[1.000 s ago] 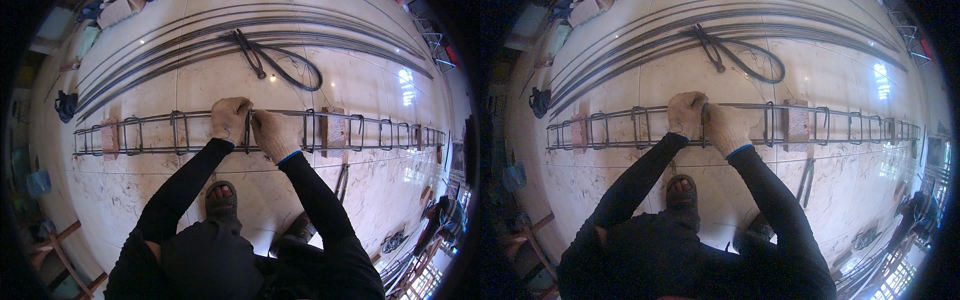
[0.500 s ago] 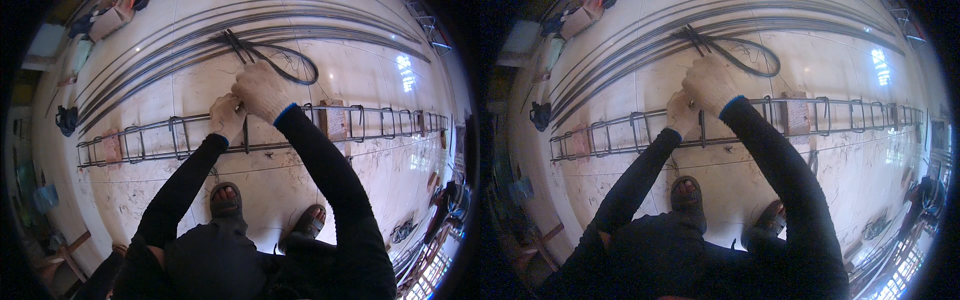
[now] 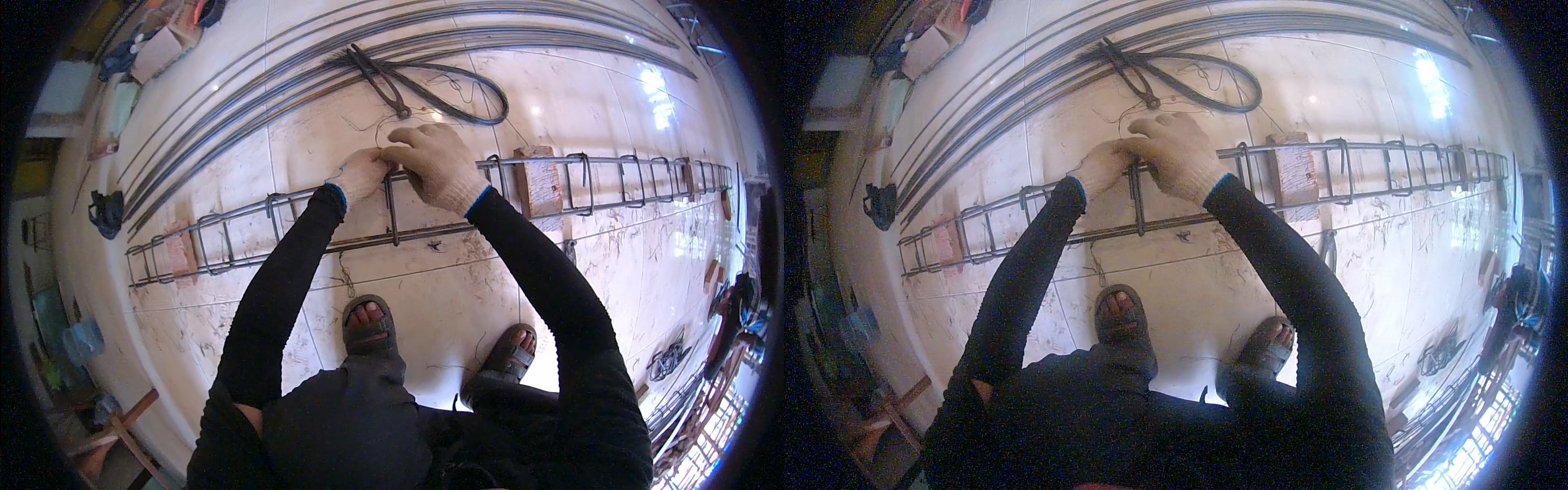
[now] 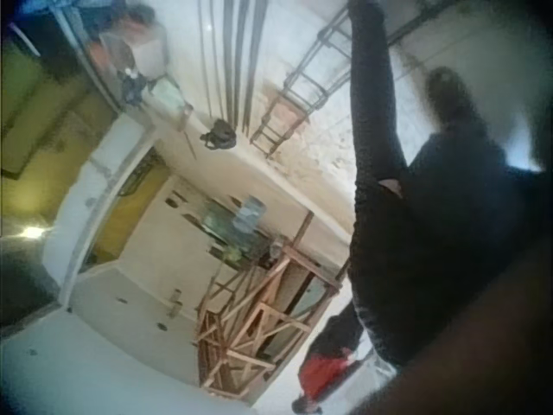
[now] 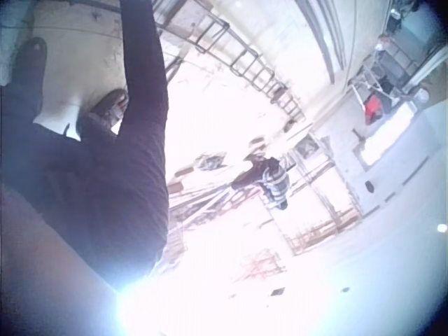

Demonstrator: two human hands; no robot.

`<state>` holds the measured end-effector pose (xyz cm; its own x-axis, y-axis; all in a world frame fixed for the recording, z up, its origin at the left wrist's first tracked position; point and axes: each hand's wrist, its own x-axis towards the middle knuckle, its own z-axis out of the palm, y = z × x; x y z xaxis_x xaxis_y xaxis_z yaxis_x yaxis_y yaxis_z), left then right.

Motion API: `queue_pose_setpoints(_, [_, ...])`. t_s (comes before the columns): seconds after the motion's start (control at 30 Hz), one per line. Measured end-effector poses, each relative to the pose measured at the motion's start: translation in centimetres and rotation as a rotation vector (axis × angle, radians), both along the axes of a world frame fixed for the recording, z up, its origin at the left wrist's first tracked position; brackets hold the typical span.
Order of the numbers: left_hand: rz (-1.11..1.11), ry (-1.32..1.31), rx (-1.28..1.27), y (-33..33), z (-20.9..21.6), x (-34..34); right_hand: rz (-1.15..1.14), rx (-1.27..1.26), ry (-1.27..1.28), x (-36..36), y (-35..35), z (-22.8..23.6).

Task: The person assembles a metal ladder-like frame on a tiled floor. They place metal rods into the frame, wrap wire around the joints by hand, and use pliers to twist and secure the wire at multiple points.

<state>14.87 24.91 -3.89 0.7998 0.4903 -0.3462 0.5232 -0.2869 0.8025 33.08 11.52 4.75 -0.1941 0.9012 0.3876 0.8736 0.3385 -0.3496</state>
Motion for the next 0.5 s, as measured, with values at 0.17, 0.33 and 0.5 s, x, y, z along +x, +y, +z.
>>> queue_pose_setpoints(0.17, [-0.049,-0.064,0.086,0.3,-0.5,-0.6,-0.020,0.023,0.020,1.1,-0.7,1.5])
queue_pose_setpoints(0.33, [-0.039,0.002,0.295,-2.6,3.8,-0.5,-0.199,-0.093,0.064,2.4,-5.6,1.0])
queue_pose_setpoints(0.5, [-0.014,-0.006,0.400,-3.5,4.8,-0.2,-0.157,-0.391,-0.130,6.9,-18.3,2.6])
